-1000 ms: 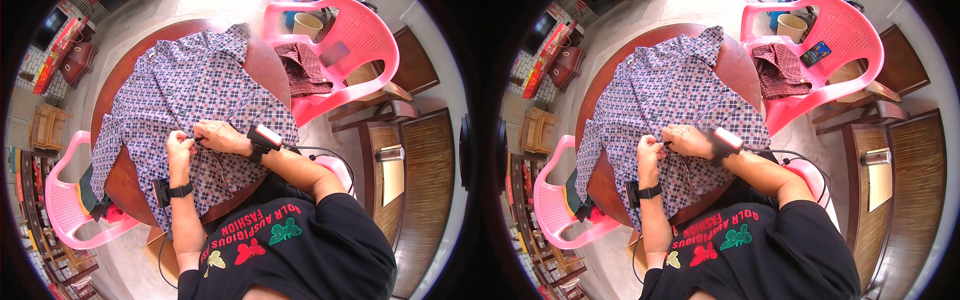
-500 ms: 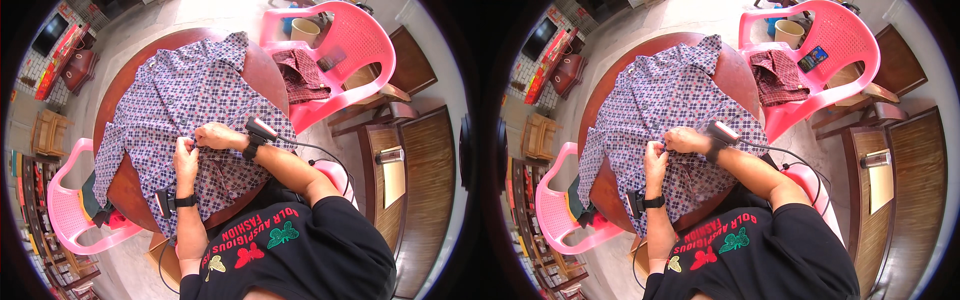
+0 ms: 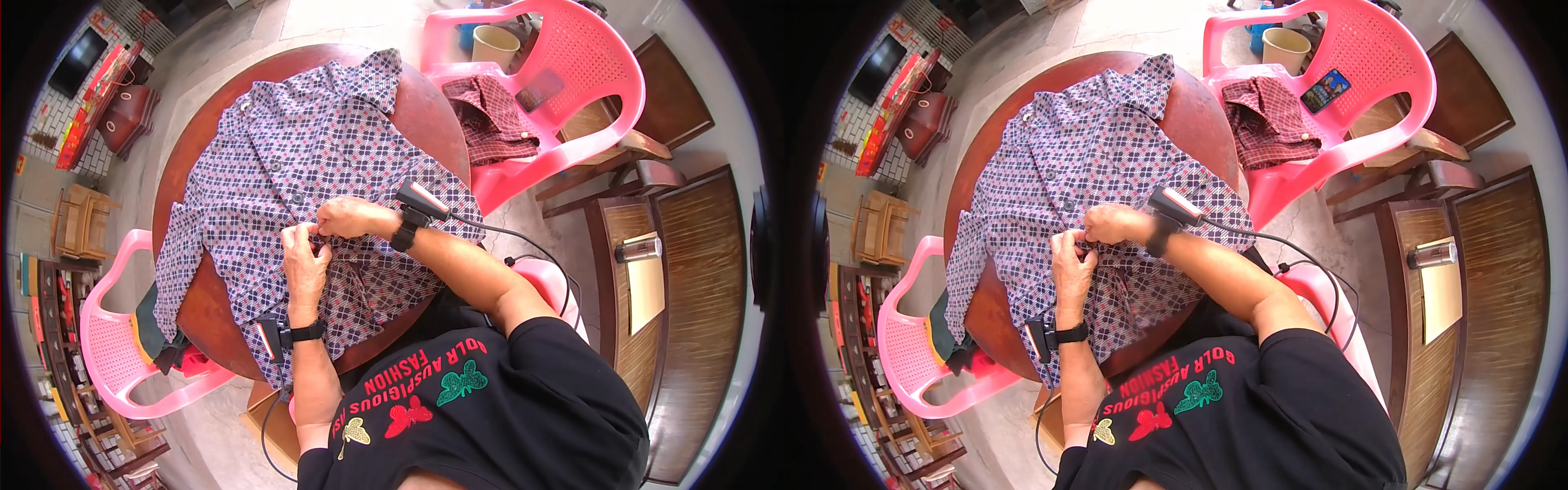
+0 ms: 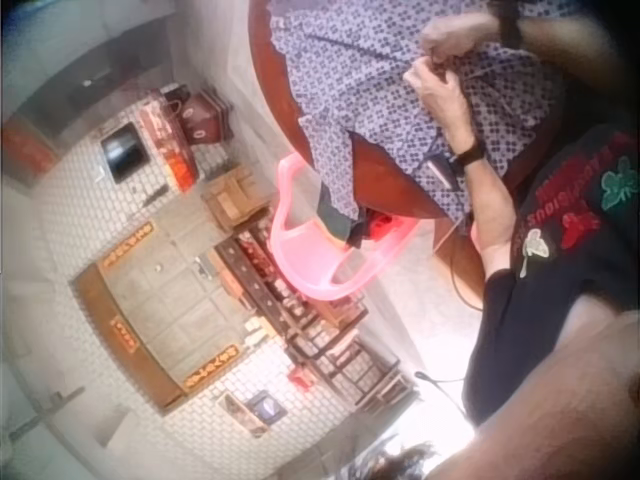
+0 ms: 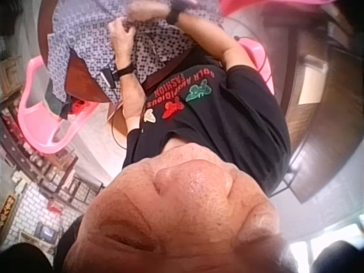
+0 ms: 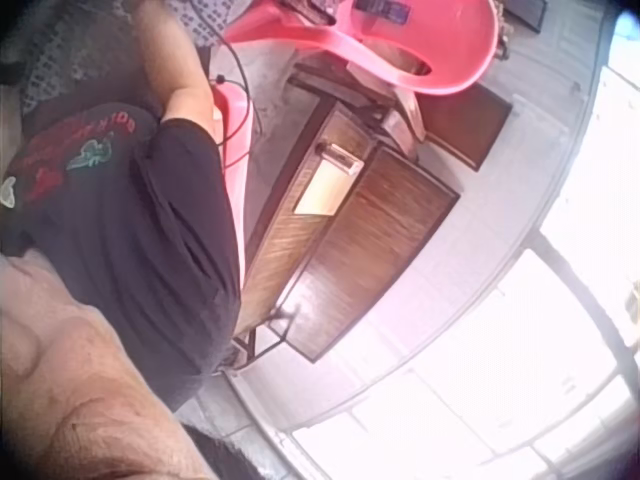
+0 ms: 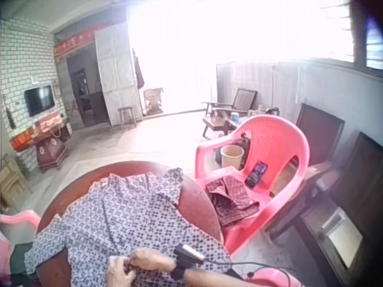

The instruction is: The person is buttoning a patterned shirt on a round table.

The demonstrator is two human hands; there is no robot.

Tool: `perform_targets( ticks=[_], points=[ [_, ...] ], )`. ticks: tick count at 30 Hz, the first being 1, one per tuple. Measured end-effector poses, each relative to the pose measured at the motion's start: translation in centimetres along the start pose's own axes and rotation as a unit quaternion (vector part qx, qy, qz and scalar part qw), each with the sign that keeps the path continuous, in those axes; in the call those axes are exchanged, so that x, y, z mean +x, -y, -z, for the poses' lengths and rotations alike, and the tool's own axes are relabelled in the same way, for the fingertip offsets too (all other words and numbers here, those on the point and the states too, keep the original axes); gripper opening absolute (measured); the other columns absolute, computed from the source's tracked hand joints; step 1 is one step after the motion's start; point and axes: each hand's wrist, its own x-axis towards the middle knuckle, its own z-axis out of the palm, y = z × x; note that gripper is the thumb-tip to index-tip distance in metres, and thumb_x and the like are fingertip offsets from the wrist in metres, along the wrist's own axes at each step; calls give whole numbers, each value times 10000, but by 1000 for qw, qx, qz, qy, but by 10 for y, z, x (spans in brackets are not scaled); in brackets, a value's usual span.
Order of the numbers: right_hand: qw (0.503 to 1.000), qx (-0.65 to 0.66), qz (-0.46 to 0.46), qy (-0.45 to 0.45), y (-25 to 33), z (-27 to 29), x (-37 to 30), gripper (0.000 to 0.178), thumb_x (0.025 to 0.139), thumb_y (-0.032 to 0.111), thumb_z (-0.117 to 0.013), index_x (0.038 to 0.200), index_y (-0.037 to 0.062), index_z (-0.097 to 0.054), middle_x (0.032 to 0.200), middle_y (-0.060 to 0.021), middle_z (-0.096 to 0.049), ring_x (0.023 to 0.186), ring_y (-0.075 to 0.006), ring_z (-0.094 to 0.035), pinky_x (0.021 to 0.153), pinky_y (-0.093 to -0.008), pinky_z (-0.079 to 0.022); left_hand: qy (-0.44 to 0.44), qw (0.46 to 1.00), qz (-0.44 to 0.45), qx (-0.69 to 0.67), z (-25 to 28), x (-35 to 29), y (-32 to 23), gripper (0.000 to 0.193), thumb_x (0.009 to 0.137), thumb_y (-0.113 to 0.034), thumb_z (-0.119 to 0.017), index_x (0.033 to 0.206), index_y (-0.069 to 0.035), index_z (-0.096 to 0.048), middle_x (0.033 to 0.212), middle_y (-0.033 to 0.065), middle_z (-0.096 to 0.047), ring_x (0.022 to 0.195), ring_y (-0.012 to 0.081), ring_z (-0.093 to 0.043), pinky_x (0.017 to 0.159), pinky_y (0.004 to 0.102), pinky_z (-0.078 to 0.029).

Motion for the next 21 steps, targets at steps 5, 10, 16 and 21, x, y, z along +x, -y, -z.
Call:
perform_targets(
  ticks=[5,10,16,21],
  points=[
    [999,-9,-31,36,6,6,0,249,822,239,-614,797,-8,-634,732,-149,-630,699,-285,-624,632,-410,-459,-42,998,-45,15,-2,-3,-4,322,684,-45,-670,994,-34,-580,1085,151,-464,1005,283,-526,833,372,-473],
    [997,35,47,-53,-5,-2,-16,196,776,201,-651,827,14,-625,759,-124,-630,735,-282,-622,649,-406,-462,-52,997,-44,26,-5,-3,1,326,680,-49,-676,992,-25,-586,1132,174,-463,1100,325,-495,914,395,-444],
    [990,54,84,-103,-4,-7,-21,198,715,152,-696,858,40,-619,795,-102,-633,771,-280,-624,664,-387,-471,-50,998,-37,26,-3,-3,-5,293,695,-32,-670,979,-19,-596,1125,174,-469,1099,327,-494,926,395,-433],
    [985,46,98,-131,-9,-10,-21,199,706,145,-703,850,40,-615,790,-100,-630,783,-274,-623,677,-378,-476,-35,999,-30,25,-1,-4,-7,261,727,-31,-669,981,-14,-609,1116,164,-480,1089,321,-500,919,393,-433]
  ],
)
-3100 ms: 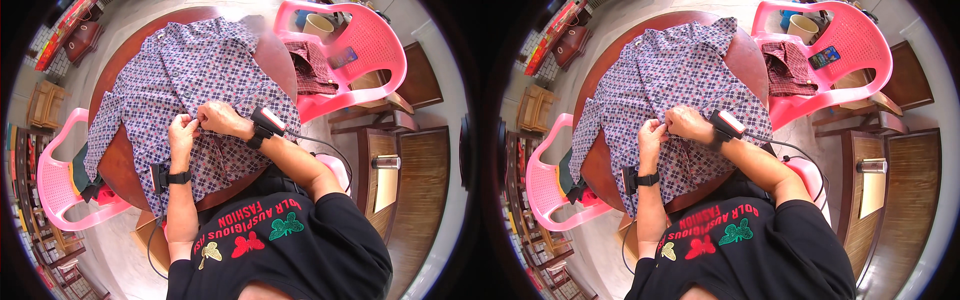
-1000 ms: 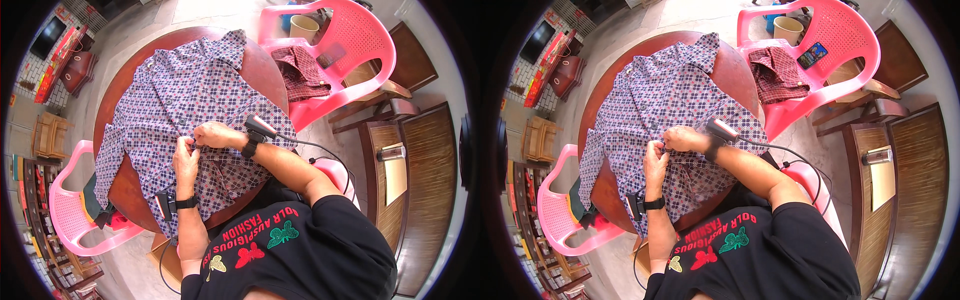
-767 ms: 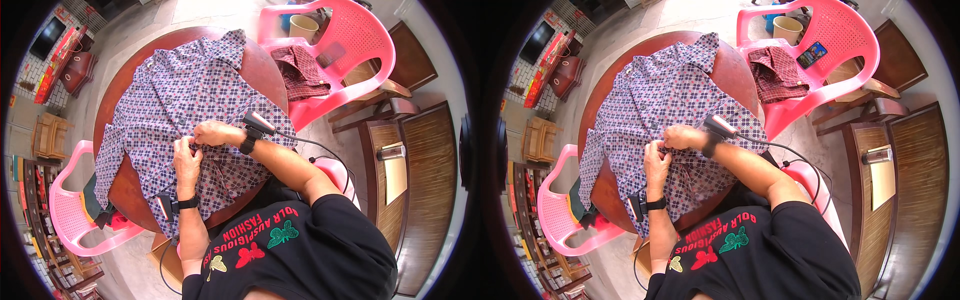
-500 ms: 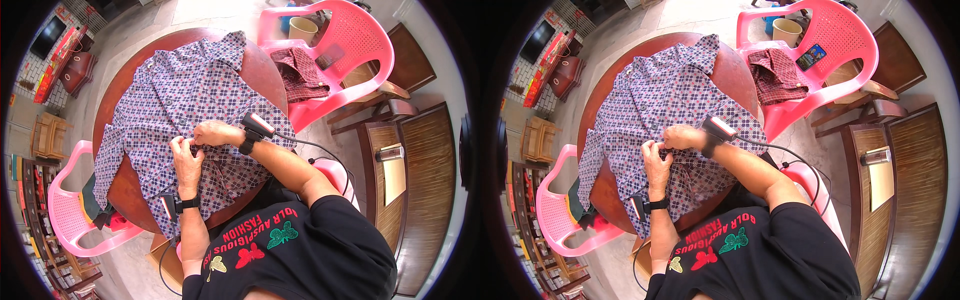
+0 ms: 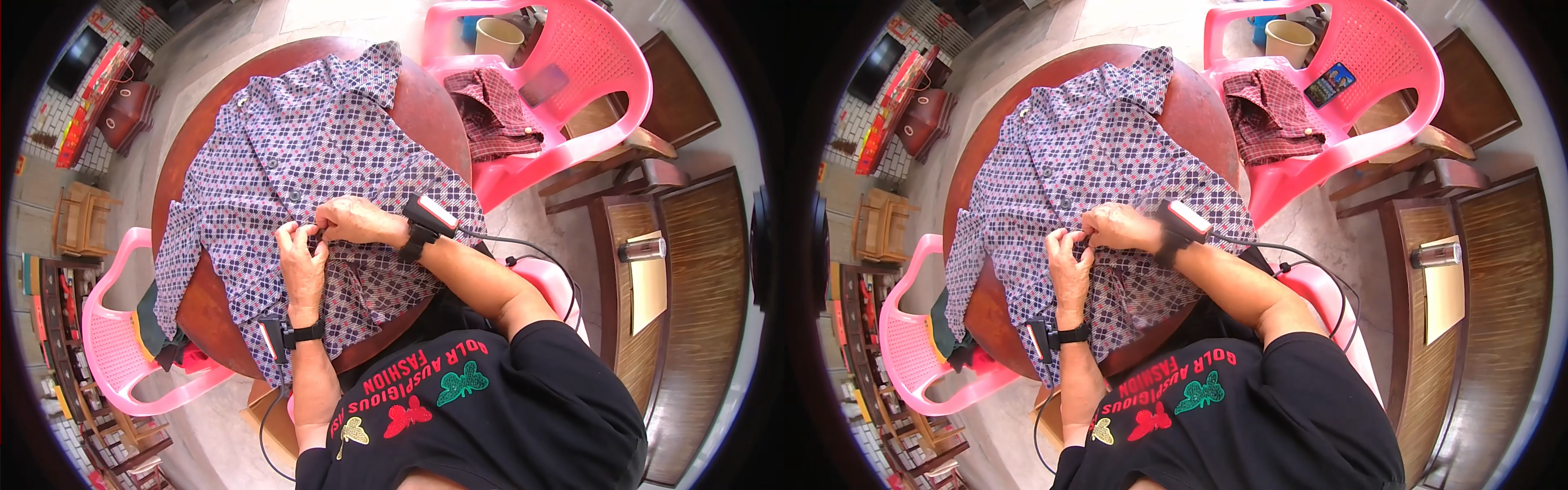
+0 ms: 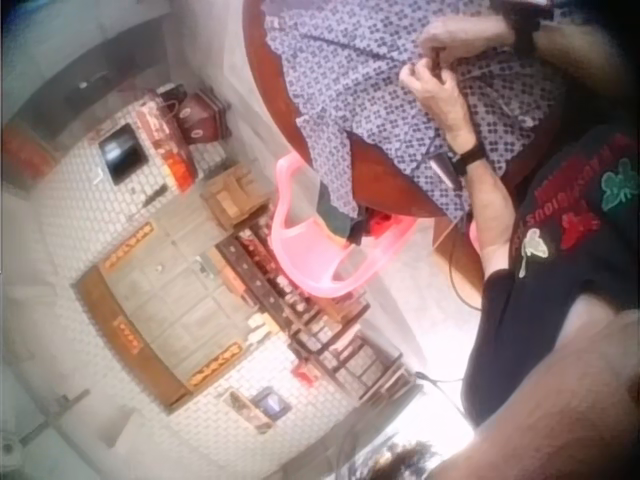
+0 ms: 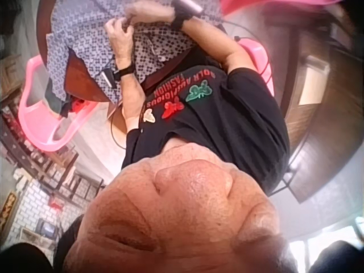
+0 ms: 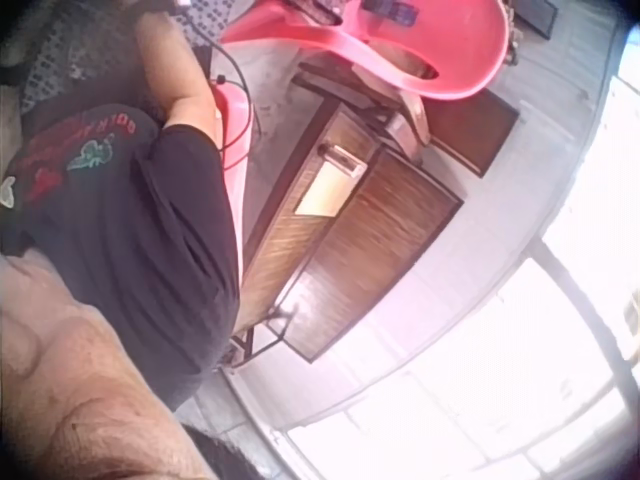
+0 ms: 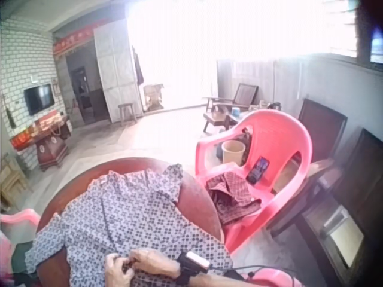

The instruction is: The person is buttoning a patterned shirt on a round table.

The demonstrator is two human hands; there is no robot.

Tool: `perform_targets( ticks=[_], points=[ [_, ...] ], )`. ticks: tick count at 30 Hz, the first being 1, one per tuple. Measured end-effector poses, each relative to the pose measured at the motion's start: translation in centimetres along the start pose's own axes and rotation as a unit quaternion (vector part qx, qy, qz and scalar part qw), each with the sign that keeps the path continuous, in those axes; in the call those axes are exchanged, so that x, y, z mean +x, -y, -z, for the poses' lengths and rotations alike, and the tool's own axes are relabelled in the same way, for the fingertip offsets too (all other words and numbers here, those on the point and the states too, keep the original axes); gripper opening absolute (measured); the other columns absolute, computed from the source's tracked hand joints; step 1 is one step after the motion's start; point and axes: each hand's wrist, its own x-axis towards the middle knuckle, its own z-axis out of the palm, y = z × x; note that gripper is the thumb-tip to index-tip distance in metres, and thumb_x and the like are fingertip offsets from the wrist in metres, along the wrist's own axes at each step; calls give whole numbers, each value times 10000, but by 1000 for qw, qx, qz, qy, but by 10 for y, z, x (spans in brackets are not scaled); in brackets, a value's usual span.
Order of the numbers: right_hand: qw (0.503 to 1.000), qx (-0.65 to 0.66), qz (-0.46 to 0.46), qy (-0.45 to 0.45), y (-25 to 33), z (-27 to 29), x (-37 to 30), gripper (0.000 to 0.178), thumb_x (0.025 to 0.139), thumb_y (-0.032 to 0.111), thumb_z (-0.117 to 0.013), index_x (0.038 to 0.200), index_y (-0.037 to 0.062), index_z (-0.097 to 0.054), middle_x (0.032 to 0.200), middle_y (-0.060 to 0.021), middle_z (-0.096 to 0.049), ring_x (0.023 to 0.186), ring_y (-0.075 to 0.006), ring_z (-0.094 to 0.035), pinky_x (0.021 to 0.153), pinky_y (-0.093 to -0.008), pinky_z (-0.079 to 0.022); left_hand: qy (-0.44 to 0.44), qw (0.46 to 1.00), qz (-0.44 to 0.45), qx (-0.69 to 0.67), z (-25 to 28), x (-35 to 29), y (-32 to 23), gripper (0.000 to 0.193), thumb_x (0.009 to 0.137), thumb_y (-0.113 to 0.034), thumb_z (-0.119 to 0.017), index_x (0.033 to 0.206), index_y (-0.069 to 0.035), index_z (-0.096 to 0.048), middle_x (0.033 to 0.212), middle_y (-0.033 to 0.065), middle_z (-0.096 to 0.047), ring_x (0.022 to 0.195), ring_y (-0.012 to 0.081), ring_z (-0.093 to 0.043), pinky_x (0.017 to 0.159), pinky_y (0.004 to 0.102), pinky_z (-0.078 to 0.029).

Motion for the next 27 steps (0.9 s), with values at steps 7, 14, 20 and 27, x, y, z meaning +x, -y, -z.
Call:
perform_targets(
  ticks=[7,14,20,27],
  points=[
    [1000,16,10,13,-8,-3,0,192,714,148,-687,833,25,-599,772,-104,-617,775,-275,-618,686,-392,-479,-5,1000,-28,-5,-1,-2,8,179,850,-103,-621,1007,-18,-631,1116,155,-511,1045,309,-539,852,378,-464],
    [999,-32,-17,3,0,-7,0,174,710,151,-675,816,61,-571,833,-102,-627,838,-291,-626,700,-409,-488,-7,1000,-17,9,-2,-5,7,214,801,-69,-651,1007,-22,-623,1129,157,-510,1071,305,-527,881,384,-453],
    [998,-53,-20,23,8,-4,-1,219,695,130,-682,859,42,-568,827,-111,-604,840,-290,-621,698,-407,-489,2,999,-7,33,-2,-14,-7,466,711,-110,-726,1139,-34,-555,1246,212,-402,1171,376,-436,983,437,-389],
    [984,-105,129,68,16,28,-24,474,723,205,-730,1132,57,-540,1019,-131,-530,921,-305,-569,791,-394,-477,1,997,-12,79,34,-30,25,576,771,-214,-720,1258,-29,-475,1334,235,-359,1253,392,-369,1055,468,-312]
  ],
)
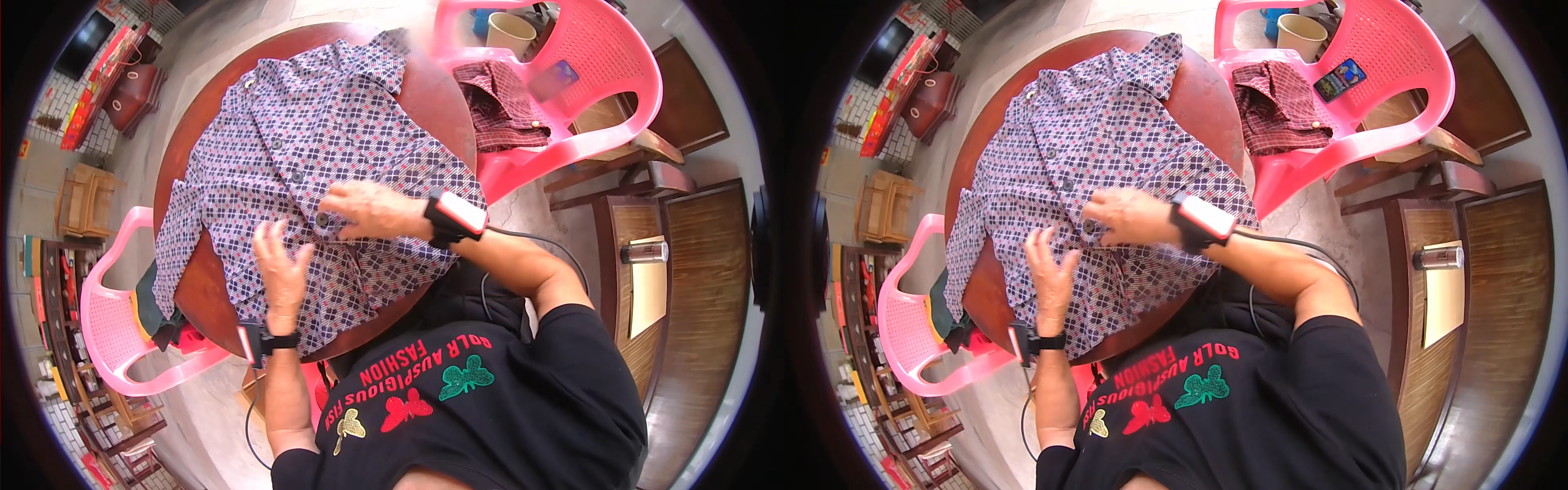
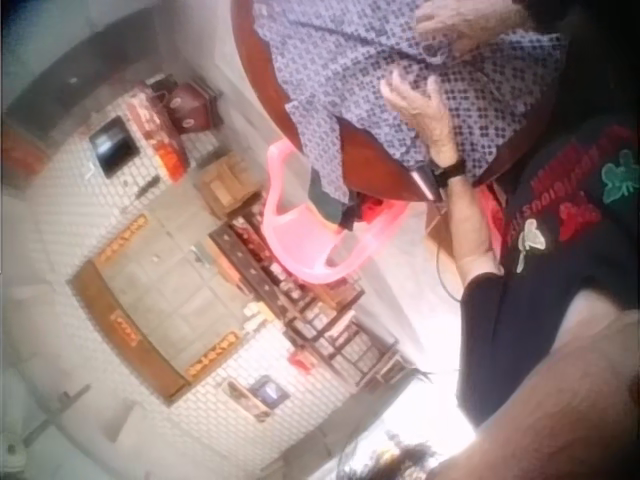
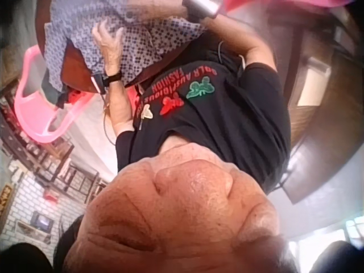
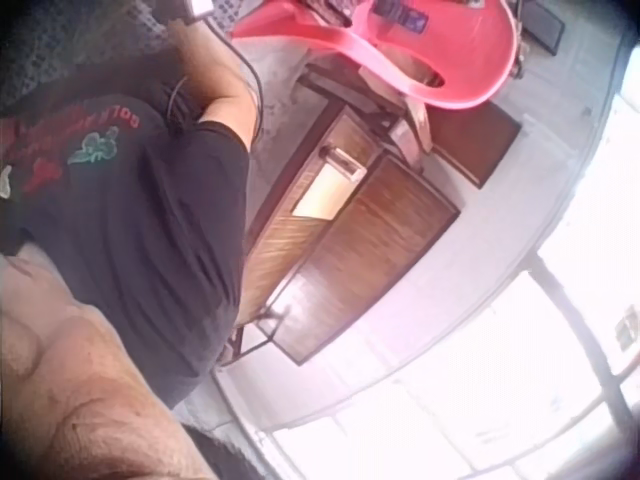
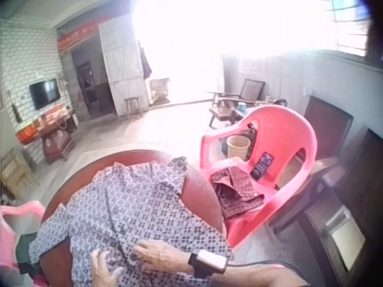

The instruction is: The person is buttoning a patterned shirt on a round table.

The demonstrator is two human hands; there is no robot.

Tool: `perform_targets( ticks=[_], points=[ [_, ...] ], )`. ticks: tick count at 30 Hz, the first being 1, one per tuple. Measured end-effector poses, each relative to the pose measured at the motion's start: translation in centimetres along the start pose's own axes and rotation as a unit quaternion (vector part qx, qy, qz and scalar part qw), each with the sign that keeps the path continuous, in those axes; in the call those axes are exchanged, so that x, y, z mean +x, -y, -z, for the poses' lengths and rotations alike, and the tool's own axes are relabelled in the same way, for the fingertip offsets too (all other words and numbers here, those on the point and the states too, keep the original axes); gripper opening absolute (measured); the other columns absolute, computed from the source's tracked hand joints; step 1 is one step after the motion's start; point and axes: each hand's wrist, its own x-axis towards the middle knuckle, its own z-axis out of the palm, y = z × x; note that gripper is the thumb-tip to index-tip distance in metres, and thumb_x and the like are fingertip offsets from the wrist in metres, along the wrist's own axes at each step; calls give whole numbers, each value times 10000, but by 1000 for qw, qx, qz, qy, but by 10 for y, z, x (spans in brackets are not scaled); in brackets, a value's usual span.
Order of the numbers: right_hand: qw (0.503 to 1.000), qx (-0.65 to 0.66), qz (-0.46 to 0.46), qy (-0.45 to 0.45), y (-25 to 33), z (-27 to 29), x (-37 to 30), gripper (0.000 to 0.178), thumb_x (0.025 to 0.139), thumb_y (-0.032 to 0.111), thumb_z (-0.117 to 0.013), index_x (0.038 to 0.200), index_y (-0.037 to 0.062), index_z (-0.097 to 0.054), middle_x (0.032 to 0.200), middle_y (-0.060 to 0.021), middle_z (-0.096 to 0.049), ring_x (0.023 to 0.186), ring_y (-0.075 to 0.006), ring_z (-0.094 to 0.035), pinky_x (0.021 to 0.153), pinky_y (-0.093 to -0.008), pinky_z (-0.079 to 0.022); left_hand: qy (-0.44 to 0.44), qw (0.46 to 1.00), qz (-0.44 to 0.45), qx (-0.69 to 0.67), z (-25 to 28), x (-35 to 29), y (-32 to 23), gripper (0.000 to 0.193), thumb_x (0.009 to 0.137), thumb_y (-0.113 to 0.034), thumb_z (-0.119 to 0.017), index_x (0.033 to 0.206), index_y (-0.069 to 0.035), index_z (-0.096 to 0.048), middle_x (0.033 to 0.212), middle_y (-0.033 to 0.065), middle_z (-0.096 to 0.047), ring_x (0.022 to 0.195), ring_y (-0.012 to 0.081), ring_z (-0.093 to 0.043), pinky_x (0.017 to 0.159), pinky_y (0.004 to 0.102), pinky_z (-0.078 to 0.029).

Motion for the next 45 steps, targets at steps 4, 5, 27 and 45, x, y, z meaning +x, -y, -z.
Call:
perform_targets(
  ticks=[4,5,27,45],
  points=[
    [981,-159,-78,-74,-19,52,-34,498,762,288,-700,1212,145,-543,1167,-72,-554,1125,-279,-515,931,-437,-402,-6,984,86,154,24,-22,80,524,911,-349,-553,1348,-86,-434,1402,195,-375,1309,363,-342,1038,510,-306],
    [970,-209,-107,-60,-32,58,-50,504,802,340,-656,1256,170,-520,1245,-76,-519,1206,-283,-453,979,-459,-357,0,974,93,205,23,-30,90,529,921,-390,-517,1367,-120,-422,1419,174,-369,1321,351,-330,1034,535,-294],
    [984,-156,-16,89,47,26,-43,650,760,312,-707,1331,146,-446,1448,-116,-347,1346,-316,-321,1051,-493,-296,61,989,-132,30,22,-35,-19,328,742,-240,-694,1011,-80,-599,1068,97,-574,1071,273,-532,907,387,-387],
    [976,-106,19,187,69,14,-60,252,734,200,-684,898,75,-539,867,-73,-489,848,-241,-540,737,-366,-450,160,976,-141,-38,7,-58,-53,322,662,-345,-733,821,-113,-575,807,34,-536,818,214,-557,746,353,-395]
  ],
)
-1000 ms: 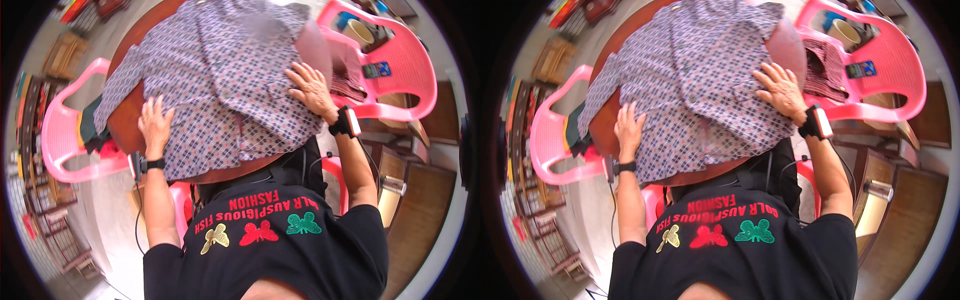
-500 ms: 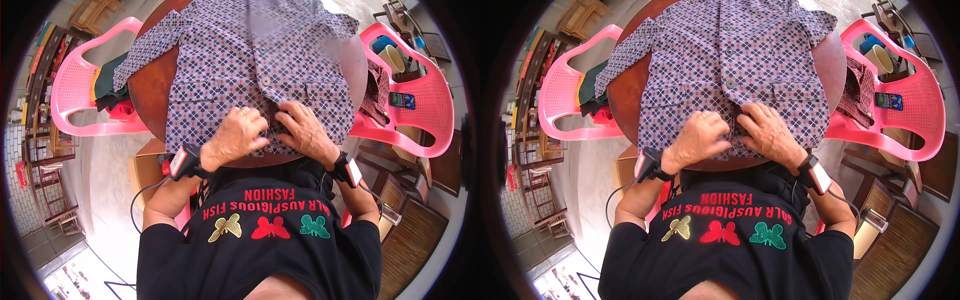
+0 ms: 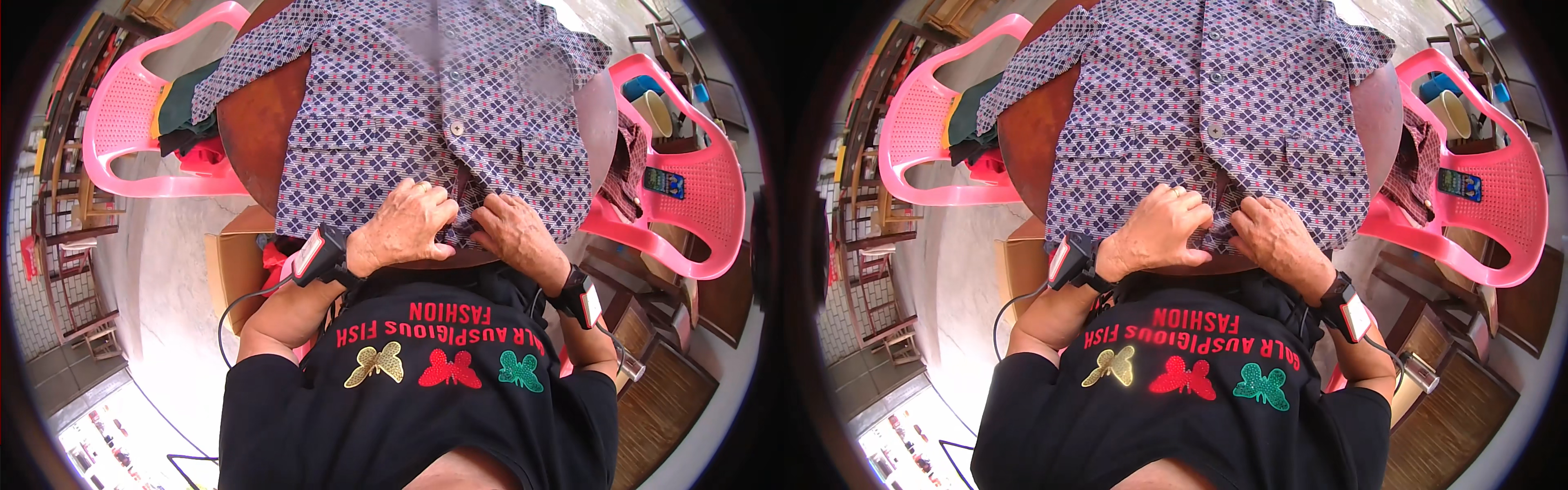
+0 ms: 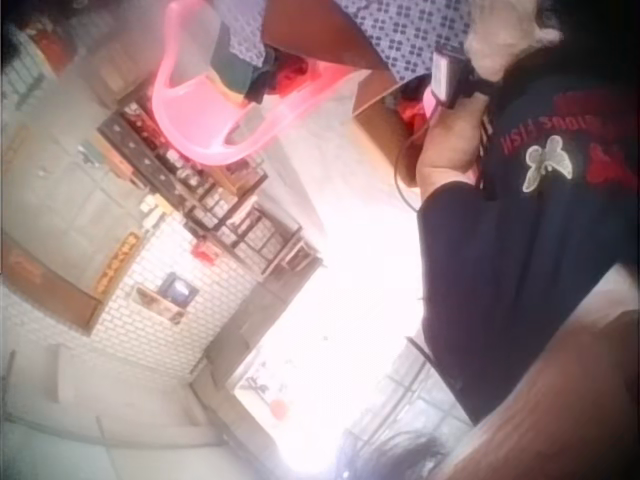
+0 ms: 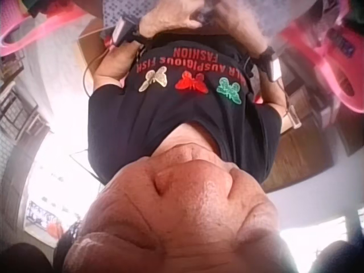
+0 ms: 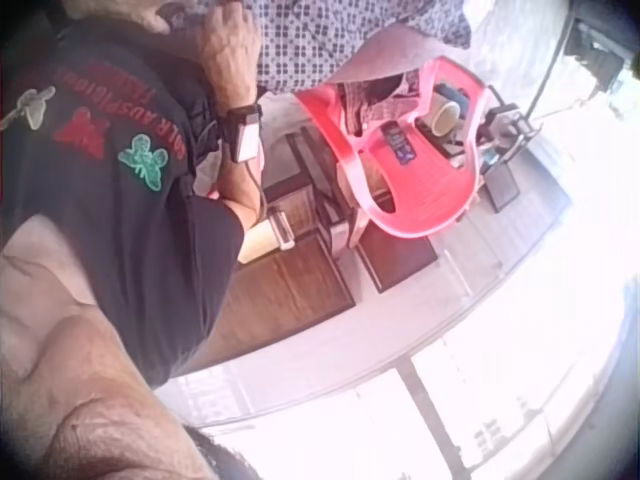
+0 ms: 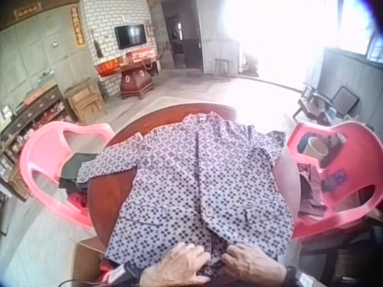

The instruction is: The person is buttoning a patterned shirt on a round table.

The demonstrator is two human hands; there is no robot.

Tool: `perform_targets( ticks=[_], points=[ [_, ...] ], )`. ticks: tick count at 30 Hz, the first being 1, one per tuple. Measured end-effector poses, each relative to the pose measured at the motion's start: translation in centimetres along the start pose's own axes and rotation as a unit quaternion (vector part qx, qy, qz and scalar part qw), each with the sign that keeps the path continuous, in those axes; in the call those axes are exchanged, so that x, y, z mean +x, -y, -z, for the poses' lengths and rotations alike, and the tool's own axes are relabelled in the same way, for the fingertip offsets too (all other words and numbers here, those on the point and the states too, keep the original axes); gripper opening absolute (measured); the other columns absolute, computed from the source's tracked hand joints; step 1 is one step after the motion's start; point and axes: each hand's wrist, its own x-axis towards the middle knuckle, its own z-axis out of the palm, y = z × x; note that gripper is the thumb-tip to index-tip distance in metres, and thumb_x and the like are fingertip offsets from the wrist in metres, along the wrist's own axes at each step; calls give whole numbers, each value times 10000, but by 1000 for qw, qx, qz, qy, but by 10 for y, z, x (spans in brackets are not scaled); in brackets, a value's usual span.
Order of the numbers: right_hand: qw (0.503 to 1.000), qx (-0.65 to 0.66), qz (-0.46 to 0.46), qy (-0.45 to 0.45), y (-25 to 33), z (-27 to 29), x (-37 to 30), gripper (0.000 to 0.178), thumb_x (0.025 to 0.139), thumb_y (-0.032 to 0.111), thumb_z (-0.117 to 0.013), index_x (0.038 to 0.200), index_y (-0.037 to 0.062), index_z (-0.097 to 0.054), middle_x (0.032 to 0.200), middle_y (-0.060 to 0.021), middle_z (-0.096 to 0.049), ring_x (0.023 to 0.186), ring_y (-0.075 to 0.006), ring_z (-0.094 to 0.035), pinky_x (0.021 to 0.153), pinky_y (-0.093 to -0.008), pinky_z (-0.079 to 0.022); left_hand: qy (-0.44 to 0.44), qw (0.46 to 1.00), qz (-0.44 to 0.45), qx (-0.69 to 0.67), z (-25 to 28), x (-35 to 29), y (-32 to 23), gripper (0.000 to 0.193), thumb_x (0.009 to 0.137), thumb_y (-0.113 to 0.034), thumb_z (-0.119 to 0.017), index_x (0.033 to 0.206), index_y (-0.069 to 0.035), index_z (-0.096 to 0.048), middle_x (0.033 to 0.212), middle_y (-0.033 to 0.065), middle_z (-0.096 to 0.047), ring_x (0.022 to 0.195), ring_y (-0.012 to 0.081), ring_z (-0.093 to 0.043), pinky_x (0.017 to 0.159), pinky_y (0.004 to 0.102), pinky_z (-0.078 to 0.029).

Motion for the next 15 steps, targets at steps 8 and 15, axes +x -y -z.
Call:
perform_targets(
  ticks=[8,15],
  points=[
    [995,86,48,-25,21,36,-1,138,714,90,-634,833,72,-565,872,-67,-517,808,-253,-545,710,-367,-441,-149,976,92,-128,28,7,12,155,811,-213,-655,831,-71,-596,773,60,-586,702,251,-577,657,347,-453],
    [981,168,71,61,18,23,-4,153,735,93,-633,882,72,-592,894,-78,-561,835,-264,-567,730,-382,-449,-242,967,55,-66,20,6,23,140,802,-175,-642,898,-81,-604,909,69,-620,882,265,-590,809,371,-447]
  ],
)
